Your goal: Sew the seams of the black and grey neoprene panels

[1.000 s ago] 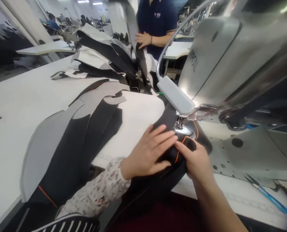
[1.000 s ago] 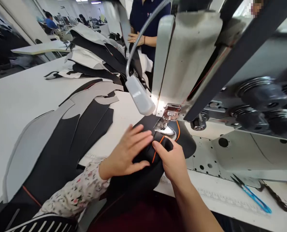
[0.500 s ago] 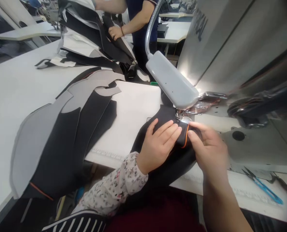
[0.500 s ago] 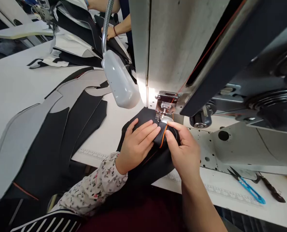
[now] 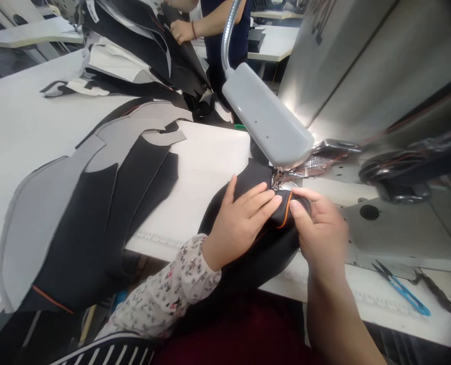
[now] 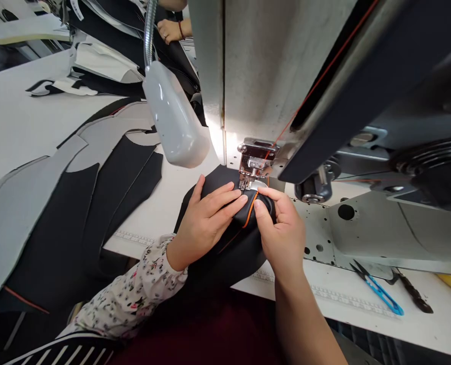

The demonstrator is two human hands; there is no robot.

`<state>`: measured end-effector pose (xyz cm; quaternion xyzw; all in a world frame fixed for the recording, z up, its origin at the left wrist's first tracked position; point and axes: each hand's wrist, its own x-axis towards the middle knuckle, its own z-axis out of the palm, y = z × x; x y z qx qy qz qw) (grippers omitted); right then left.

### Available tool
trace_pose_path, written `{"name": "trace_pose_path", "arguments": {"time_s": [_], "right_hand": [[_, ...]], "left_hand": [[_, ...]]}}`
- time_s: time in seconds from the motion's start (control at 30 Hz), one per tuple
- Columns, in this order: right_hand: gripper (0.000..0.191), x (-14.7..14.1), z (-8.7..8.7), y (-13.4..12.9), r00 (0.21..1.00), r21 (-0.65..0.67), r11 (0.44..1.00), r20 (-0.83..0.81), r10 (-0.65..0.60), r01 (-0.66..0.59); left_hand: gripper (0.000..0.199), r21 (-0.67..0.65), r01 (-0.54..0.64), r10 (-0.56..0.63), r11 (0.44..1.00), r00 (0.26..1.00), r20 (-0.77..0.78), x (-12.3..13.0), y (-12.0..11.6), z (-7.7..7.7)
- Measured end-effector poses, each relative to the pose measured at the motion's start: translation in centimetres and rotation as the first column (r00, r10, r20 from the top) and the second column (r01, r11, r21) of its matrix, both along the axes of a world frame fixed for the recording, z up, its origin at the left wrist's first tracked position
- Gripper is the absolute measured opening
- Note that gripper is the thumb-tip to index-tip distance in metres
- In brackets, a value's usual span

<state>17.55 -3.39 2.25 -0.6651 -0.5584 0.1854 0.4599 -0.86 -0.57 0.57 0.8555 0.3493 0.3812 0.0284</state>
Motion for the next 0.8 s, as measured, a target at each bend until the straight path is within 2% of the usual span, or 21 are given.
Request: {"name": "trace_pose_path", "arguments": {"time_s": [0.37, 0.57, 0.63, 0.67, 0.7, 0.77, 0.8], "right_hand": [[0.025, 0.1, -0.7, 1.0, 0.999, 0.016, 1.0, -0.049, -0.01, 0.011], [0.049, 1.4, -2.0, 1.0, 0.993, -0.045, 0.992, -0.025, -0.116, 0.115], [0.061, 2.0, -3.3, -0.4, 0.989, -0.078, 0.991, -0.093, -0.116, 0.109], [0.07, 2.2, -4.3, -1.4, 0.973, -0.106, 0.99, -0.205, -0.109, 0.089], [0.081, 2.2, -5.3, -2.6, 0.936, -0.134, 0.989, -0.336, -0.106, 0.064], [0.086, 2.1, -7.7, -5.5, 0.864, -0.205, 0.979, -0.488, -0.12, 0.02], [0.084, 1.9, -8.8, -7.0, 0.814, -0.255, 0.967, -0.563, -0.145, -0.004]], "left_hand": [[0.032, -0.022, 0.001, 0.0, 1.0, 0.999, 0.054, 0.1, 0.6, -0.2], [0.028, -0.086, 0.055, -0.043, 0.995, 0.991, 0.129, -0.1, 1.1, -0.4], [0.035, -0.225, 0.012, 0.046, 0.974, 0.966, 0.254, -0.8, 0.6, -1.3], [0.048, -0.357, -0.011, 0.142, 0.934, 0.929, 0.343, -1.2, 0.2, -2.0], [0.064, -0.501, -0.016, 0.256, 0.865, 0.874, 0.414, -1.7, -0.2, -2.7], [0.084, -0.726, 0.066, 0.418, 0.685, 0.78, 0.466, -2.5, -1.1, -4.3], [0.083, -0.787, 0.133, 0.435, 0.602, 0.772, 0.463, -2.8, -1.6, -5.0]]}}
